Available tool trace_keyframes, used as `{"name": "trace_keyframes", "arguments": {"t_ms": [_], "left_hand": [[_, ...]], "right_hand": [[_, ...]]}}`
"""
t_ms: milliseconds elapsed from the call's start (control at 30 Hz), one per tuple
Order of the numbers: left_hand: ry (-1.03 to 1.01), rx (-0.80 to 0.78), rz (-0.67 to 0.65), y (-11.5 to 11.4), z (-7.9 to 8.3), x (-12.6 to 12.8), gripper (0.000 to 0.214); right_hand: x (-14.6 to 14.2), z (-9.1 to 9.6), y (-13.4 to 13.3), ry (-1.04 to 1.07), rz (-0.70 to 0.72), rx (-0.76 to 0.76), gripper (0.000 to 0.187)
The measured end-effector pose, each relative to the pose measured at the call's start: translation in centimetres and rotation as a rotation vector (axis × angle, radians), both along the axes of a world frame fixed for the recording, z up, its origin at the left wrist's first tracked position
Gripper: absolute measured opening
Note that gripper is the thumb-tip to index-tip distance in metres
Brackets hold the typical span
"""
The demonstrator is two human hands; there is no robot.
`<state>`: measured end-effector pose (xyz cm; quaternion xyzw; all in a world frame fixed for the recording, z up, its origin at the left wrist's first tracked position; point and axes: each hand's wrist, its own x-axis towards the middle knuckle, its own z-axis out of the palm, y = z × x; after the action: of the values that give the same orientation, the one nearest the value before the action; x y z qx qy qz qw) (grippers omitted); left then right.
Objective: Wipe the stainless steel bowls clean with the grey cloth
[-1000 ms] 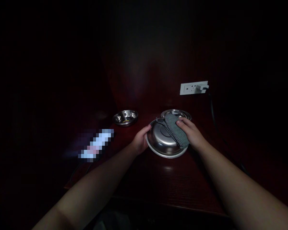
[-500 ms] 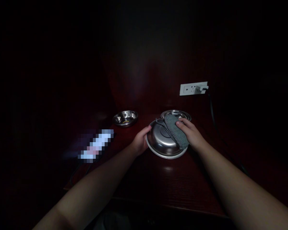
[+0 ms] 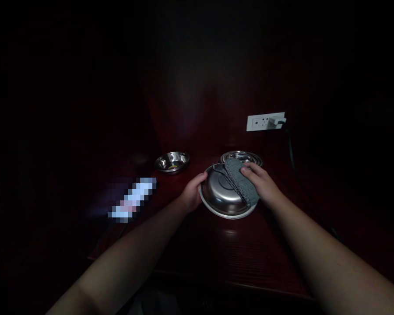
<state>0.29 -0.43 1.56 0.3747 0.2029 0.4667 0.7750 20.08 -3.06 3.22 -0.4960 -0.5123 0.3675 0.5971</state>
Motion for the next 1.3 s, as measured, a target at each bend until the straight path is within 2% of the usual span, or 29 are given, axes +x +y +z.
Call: {"name": "trace_keyframes", "arguments": {"t_ms": [133, 267, 433, 567, 767, 1033, 1300], "left_hand": [[-0.011, -0.038, -0.047, -0.4, 0.6, -0.3, 0.032], [-0.063, -0.045, -0.078, -0.9, 1.4, -0.8, 0.035], [0.035, 0.049, -0.095, -1.3, 0.8, -0.9, 0.036], [0.141, 0.119, -0.051, -1.7, 0.2, -0.6, 0.049], [0.087, 0.088, 0.086, -1.6, 0.9, -0.5, 0.04], [0.023, 0.043, 0.097, -1.0, 0.7, -0.2, 0.032], [0.018, 0.02, 0.028, -0.2, 0.2, -0.2, 0.028]], "right_hand": [[0.0, 0.0, 0.1, 0.07, -0.02, 0.015, 0.029], [0.1, 0.0, 0.2, 0.166, -0.098, 0.089, 0.024], [0.0, -0.2, 0.4, 0.2, -0.19, 0.152, 0.023], [0.1, -0.3, 0.4, 0.119, -0.135, 0.11, 0.025], [0.1, -0.4, 0.3, -0.005, -0.099, 0.088, 0.033], [0.4, -0.6, 0.4, 0.019, -0.059, 0.055, 0.031], [-0.1, 0.3, -0.3, 0.03, 0.01, -0.006, 0.028]]}}
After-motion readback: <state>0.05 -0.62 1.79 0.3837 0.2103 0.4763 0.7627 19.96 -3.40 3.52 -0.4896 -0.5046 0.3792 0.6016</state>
